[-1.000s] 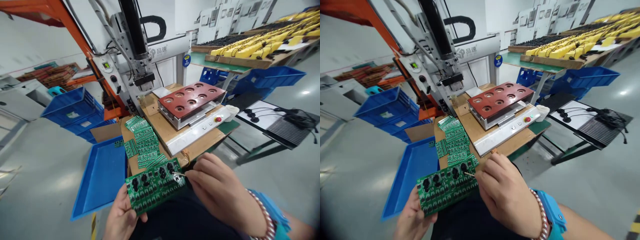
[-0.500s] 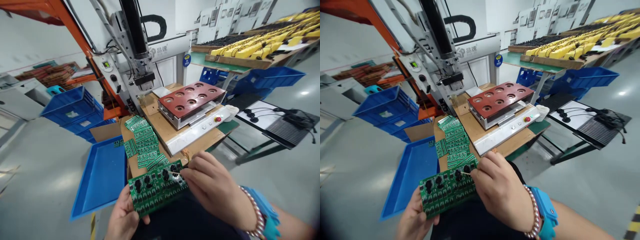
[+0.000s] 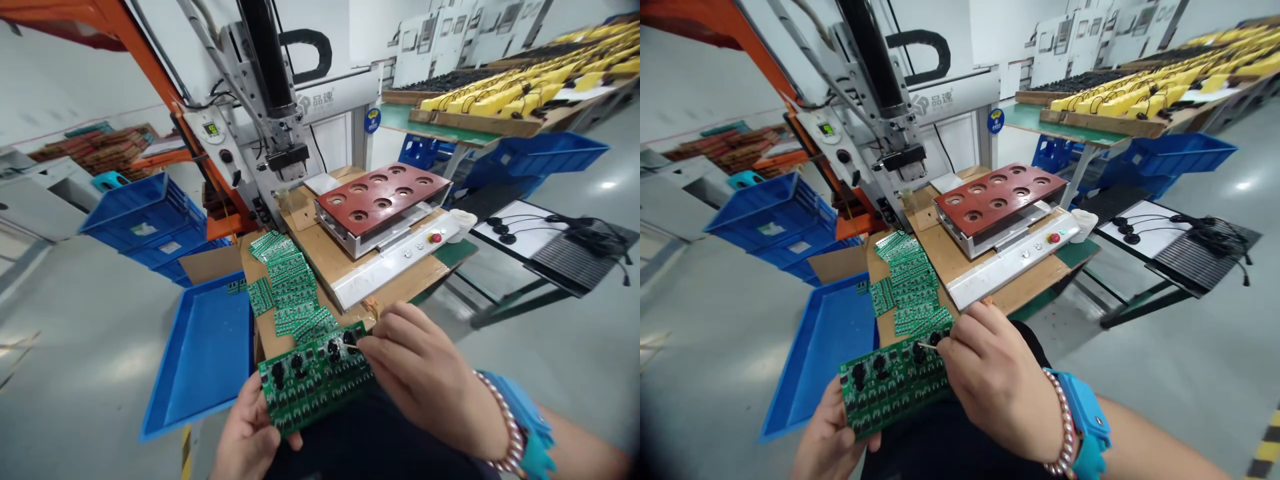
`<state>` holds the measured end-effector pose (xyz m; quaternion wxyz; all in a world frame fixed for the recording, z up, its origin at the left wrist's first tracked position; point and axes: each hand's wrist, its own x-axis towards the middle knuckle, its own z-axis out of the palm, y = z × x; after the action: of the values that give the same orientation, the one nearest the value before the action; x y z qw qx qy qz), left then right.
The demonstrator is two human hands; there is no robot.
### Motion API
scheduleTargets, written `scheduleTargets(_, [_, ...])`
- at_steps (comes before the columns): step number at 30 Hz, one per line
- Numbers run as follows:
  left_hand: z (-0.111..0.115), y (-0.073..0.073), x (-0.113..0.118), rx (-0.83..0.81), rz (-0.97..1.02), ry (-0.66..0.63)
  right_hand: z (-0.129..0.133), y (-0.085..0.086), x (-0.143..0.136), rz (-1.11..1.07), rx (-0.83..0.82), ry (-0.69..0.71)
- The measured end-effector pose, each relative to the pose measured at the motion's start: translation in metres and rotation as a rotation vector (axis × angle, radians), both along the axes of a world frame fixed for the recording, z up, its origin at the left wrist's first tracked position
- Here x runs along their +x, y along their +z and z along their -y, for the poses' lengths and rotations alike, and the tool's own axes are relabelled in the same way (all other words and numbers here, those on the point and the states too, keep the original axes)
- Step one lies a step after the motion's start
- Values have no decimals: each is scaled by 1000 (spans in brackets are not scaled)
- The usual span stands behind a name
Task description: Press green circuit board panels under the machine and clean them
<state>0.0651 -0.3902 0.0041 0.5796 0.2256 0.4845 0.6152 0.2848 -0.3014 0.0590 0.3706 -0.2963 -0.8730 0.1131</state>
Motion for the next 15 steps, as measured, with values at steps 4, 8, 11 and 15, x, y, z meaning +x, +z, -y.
scheduleTargets(4, [0, -1, -1, -16, 10, 7, 1, 0, -1, 32, -12, -3])
scheduleTargets(8, [1, -3, -1, -16, 10, 3, 3, -1, -1, 44, -21, 1])
scheduleTargets(11, [2, -4, -2, -20, 9, 14, 3, 0, -1, 43, -10, 2])
scheduleTargets(15, [2, -5, -2, -29, 1, 21, 2, 0, -3, 34, 5, 7])
